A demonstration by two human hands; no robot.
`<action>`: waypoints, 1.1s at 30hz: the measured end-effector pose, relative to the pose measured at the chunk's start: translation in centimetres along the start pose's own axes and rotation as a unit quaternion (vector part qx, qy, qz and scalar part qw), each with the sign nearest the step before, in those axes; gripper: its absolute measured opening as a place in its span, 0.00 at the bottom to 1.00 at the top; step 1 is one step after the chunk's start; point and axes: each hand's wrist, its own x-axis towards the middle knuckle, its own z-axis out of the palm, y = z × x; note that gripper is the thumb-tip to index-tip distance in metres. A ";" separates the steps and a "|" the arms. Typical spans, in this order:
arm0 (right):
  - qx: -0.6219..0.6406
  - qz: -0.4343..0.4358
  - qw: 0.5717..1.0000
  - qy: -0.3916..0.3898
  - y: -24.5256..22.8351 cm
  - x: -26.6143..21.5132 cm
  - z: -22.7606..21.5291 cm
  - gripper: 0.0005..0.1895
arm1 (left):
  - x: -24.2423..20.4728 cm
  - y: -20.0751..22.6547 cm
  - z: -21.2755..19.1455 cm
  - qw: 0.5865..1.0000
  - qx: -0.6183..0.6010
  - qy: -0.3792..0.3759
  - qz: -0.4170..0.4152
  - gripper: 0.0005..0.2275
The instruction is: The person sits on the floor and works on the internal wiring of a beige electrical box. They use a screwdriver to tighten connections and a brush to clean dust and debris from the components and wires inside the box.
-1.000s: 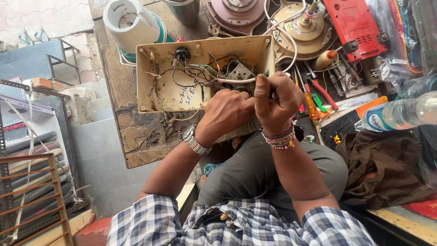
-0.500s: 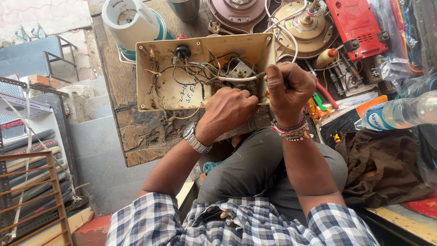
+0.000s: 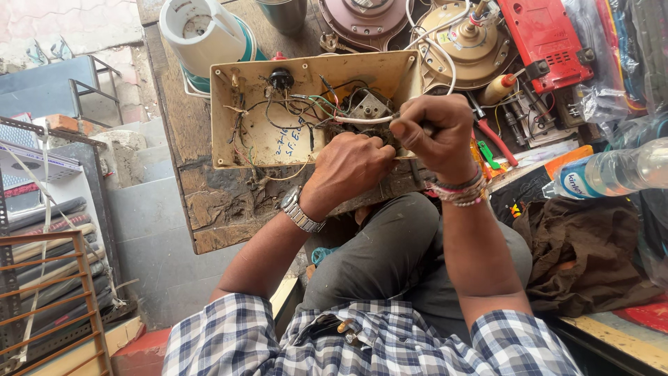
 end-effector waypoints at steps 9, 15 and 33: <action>-0.155 0.035 0.976 0.152 0.0 0.0 2.9 0.18 | -0.1 -0.2 0.3 1.000 -0.001 0.006 0.002 0.08; -0.239 -0.035 0.942 0.233 -0.3 -1.2 5.0 0.16 | -0.3 0.0 0.0 1.000 -0.007 0.009 -0.005 0.05; 0.133 0.064 0.988 0.038 1.9 -1.1 0.5 0.13 | 0.2 0.4 -0.6 1.000 -0.003 -0.009 -0.004 0.09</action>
